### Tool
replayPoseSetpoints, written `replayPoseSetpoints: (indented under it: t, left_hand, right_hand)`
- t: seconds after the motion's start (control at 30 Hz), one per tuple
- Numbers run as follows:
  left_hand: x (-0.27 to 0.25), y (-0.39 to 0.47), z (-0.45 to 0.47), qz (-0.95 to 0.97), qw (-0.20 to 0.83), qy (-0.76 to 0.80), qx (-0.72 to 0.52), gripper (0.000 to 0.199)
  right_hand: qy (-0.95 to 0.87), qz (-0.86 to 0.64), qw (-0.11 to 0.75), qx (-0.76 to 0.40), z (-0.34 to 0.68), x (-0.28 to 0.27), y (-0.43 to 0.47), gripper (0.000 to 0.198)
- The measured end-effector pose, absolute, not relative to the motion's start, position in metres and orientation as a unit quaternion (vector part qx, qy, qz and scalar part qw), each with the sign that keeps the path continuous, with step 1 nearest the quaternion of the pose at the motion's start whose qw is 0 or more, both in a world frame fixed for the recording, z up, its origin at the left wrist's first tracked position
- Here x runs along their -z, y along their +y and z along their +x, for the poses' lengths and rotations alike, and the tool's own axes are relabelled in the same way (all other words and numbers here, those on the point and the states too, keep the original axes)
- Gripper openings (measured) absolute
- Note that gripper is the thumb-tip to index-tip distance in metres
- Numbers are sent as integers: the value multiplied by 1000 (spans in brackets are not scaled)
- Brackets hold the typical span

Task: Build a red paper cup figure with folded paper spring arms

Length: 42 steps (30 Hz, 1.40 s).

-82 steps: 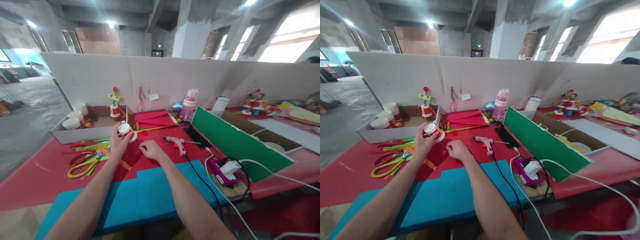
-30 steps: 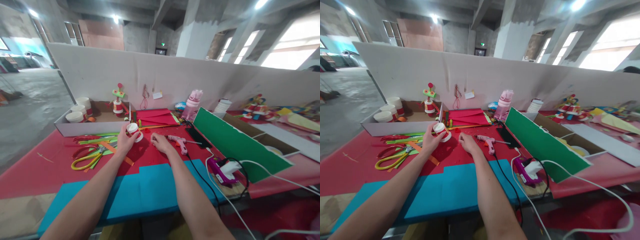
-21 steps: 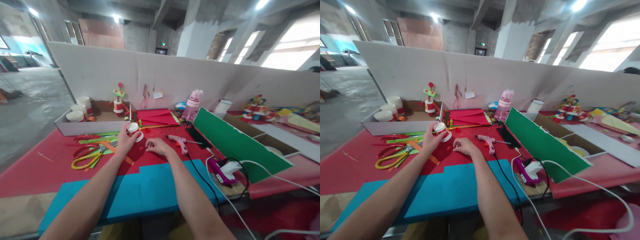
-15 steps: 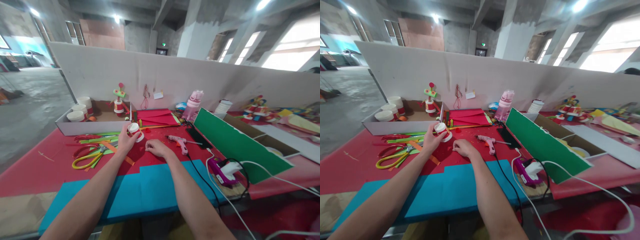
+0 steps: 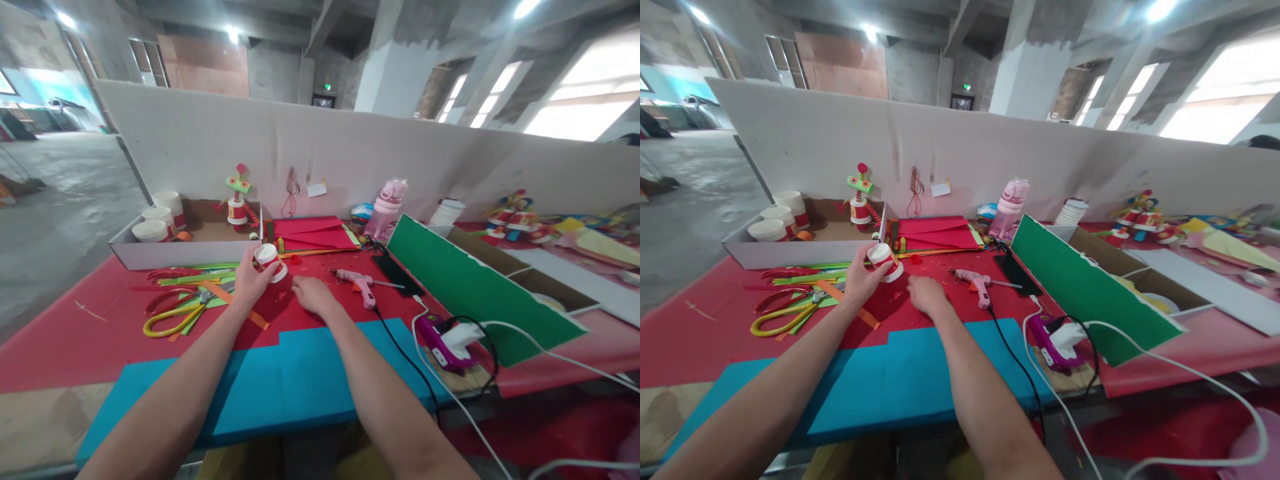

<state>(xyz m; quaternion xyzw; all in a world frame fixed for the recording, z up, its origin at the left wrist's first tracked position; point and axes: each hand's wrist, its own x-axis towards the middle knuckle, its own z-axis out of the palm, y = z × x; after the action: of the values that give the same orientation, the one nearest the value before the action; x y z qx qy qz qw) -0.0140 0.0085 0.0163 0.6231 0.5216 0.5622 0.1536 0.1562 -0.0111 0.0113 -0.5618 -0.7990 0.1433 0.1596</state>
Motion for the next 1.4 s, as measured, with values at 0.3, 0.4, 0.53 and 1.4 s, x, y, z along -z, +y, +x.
replayPoseSetpoints:
  t: [0.3,0.4,0.53,1.4]
  left_hand:
    - [-17,10,-15,618,150,522,-568,51]
    - [-15,11,-14,622,150,522,-564,52]
    - [-15,11,-15,622,148,522,-565,53]
    - [-10,-1,48,702,207,475,-489,52]
  right_hand:
    - [-754,-624,152,-141,183,-22,-5,25]
    - [-729,-604,100,-307,180,-20,-7,39]
    - [-723,-412,171,-527,160,-14,-10,30]
    - [-582,-539,585,-169,188,-7,10,34]
